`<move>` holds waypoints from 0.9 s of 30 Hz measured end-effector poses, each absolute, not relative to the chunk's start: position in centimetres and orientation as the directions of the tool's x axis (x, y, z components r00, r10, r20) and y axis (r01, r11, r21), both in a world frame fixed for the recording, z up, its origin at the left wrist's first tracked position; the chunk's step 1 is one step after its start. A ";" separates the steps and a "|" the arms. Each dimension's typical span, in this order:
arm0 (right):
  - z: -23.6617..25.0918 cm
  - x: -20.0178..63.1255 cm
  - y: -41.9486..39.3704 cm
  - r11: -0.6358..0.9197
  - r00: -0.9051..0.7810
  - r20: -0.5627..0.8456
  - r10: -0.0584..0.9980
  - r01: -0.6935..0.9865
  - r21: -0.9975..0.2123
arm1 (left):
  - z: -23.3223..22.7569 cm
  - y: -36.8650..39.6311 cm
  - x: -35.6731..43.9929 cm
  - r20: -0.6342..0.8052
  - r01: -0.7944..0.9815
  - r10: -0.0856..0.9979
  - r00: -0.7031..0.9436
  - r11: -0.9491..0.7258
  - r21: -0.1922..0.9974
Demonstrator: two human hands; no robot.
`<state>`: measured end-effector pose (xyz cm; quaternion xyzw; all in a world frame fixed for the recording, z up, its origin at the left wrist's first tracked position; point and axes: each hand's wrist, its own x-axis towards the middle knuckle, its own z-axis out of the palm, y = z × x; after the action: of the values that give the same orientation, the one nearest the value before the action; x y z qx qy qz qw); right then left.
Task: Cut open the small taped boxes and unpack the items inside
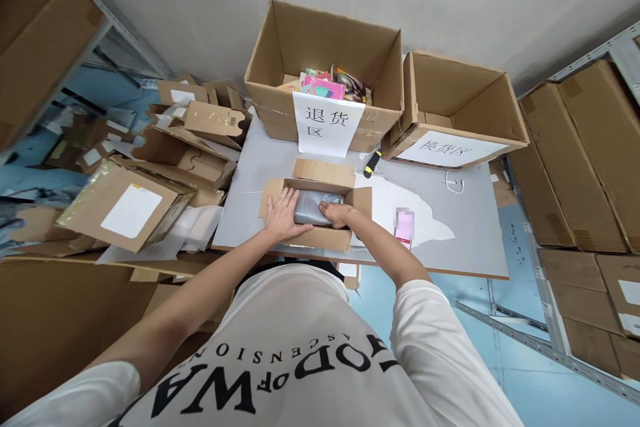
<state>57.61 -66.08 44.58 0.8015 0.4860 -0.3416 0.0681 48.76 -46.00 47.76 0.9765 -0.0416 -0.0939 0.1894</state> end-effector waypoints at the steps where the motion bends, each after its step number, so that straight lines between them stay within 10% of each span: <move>1: 44.8 57.6 -66.2 -0.527 0.300 -0.609 0.735 0.817 -0.234 | 47.7 -46.0 48.7 -0.177 -0.034 -0.110 0.978 -0.922 0.386; 15: 46.7 56.8 -68.3 -0.674 0.561 -0.384 0.733 0.675 -0.300 | 46.9 -45.9 48.8 -0.163 -0.012 -0.092 0.982 -0.901 0.434; 27: 47.6 58.0 -65.0 -0.808 0.750 -0.393 0.533 0.589 0.028 | 46.5 -45.7 48.7 -0.127 -0.020 -0.086 0.988 -0.895 0.445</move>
<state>58.04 -65.02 47.61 0.9323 0.3007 -0.1864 0.0753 48.74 -45.71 46.47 0.9708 -0.0272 -0.0719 0.2274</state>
